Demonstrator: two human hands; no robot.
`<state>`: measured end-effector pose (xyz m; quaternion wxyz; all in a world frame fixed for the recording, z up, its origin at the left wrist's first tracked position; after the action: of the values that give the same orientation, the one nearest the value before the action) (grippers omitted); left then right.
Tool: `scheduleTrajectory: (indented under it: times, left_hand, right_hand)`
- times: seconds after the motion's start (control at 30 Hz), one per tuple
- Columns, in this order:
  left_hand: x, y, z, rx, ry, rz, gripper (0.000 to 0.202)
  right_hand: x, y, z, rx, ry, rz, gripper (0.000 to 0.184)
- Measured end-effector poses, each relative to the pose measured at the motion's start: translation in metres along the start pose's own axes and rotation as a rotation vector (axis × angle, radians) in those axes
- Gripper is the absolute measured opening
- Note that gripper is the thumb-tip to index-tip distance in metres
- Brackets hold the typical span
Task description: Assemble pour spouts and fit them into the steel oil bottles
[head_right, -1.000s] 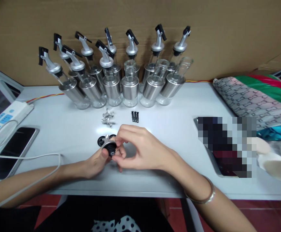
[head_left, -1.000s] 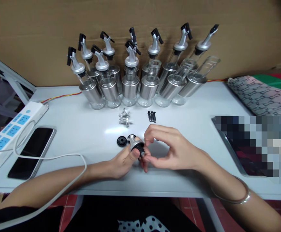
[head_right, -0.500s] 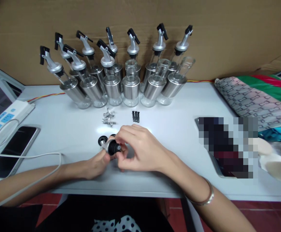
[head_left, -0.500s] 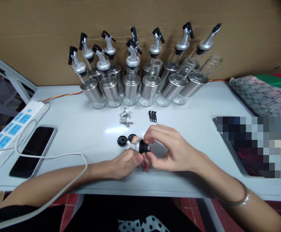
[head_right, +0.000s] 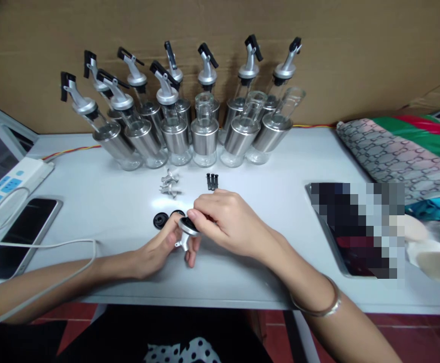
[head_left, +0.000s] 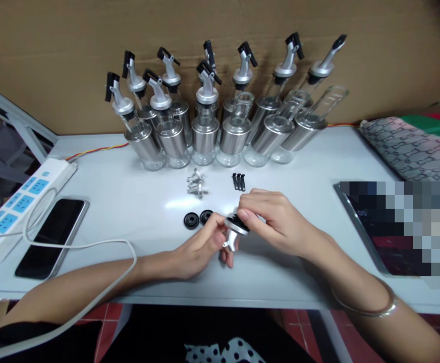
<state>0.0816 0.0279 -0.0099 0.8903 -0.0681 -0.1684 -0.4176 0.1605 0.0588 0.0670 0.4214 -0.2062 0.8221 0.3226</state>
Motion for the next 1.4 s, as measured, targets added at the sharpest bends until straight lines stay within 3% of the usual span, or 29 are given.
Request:
scheduleTrajectory:
  times: [0.23,0.53,0.83,1.07,1.17,1.4]
  left_hand:
    - [-0.002,0.001,-0.01,-0.099,-0.036,0.027,0.051]
    - [-0.003,0.002,-0.007,-0.156,0.034,0.055,0.057]
    - [-0.004,0.003,-0.011,-0.186,0.052,0.035,0.053]
    - [-0.003,0.0,-0.01,-0.248,0.106,0.018,0.054]
    - [-0.004,0.001,-0.009,-0.24,0.095,0.045,0.054]
    - [-0.004,0.003,-0.009,-0.182,0.016,0.051,0.053]
  right_hand:
    - [-0.002,-0.001,0.004,0.063,-0.014,0.005,0.03]
    - [0.004,-0.003,0.003,0.019,0.01,-0.008,0.031]
    - [0.006,-0.003,0.012,0.174,0.185,-0.155,0.023]
    - [0.011,-0.007,0.011,0.127,0.262,-0.261,0.017]
    - [0.01,-0.006,0.014,0.118,0.321,-0.222,0.015]
    - [0.016,-0.007,0.017,0.259,0.355,-0.238,0.007]
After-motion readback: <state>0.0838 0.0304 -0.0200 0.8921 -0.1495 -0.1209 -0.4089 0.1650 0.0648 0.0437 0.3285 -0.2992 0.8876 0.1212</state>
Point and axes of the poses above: each hand's wrist, its own y-axis towards the middle knuckle, its own x-axis out of the palm, z = x × y, the point moved 8 cm from there along y, towards the middle knuckle, and after that the axes turned 10 degrees about -y, right-handed, at the moved point
